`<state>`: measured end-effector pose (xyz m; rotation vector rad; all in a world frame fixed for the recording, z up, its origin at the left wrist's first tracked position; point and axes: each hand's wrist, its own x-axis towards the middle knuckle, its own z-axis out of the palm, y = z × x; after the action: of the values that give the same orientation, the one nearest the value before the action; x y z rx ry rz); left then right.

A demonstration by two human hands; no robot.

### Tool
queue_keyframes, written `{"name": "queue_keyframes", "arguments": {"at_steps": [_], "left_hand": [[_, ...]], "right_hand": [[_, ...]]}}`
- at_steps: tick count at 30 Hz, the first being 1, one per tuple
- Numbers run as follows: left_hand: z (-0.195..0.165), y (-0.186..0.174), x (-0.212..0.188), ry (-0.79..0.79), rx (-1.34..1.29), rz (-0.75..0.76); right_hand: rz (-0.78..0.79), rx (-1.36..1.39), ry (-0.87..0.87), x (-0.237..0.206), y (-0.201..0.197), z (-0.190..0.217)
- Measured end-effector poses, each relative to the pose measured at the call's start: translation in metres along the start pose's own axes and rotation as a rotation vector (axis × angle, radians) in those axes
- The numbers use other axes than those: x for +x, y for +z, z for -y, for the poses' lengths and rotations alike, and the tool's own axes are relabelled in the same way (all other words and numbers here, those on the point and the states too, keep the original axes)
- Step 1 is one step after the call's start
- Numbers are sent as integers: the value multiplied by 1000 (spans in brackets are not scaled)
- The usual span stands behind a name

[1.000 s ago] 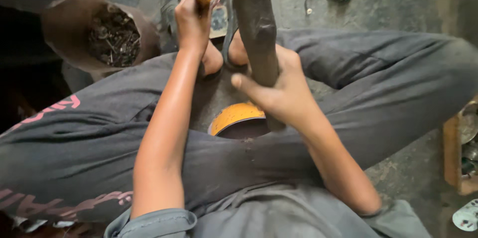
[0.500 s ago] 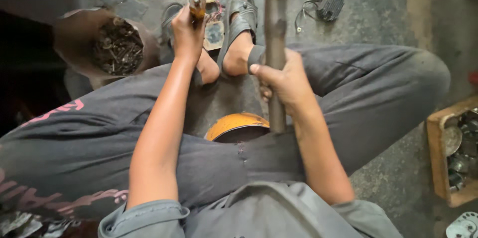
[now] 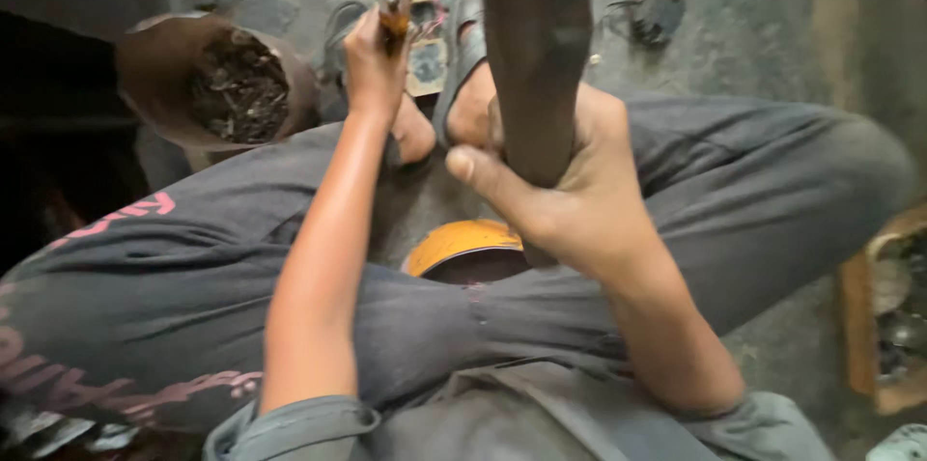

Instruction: The person sits on the floor and uses a hammer and chisel to break apart small electronic components. They repeatedly strike the components to separate parts, occasionally repositioning the pieces on the floor.

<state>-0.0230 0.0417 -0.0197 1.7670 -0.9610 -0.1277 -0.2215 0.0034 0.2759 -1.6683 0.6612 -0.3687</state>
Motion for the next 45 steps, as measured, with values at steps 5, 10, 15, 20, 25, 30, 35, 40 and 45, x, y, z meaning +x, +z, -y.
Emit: {"name": "queue_keyframes", "arguments": {"at_steps": [5, 10, 15, 20, 25, 30, 35, 40, 45], "left_hand": [[12, -4, -6, -155, -33, -174], [7, -5, -5, -2, -67, -104], [5, -8, 3, -59, -6, -53], [3, -8, 7, -69, -66, -32], [0, -7, 8, -78, -52, -12], [-9, -7, 12, -39, -30, -18], [-14, -3, 11, -3, 3, -12], [-9, 0, 5, -48, 13, 26], [-9, -11, -1, -149, 8, 70]], "right_hand": [[39, 231, 782, 11, 30, -74], [-13, 317, 651, -1, 0, -103], [26, 400, 573, -1, -2, -89], [0, 320, 743, 8, 10, -101], [23, 265, 654, 3, 8, -127], [63, 325, 567, 4, 7, -90], [42, 200, 237, 8, -18, 0], [41, 141, 365, 7, 8, -11], [106, 268, 567, 1, 8, -72]]}}
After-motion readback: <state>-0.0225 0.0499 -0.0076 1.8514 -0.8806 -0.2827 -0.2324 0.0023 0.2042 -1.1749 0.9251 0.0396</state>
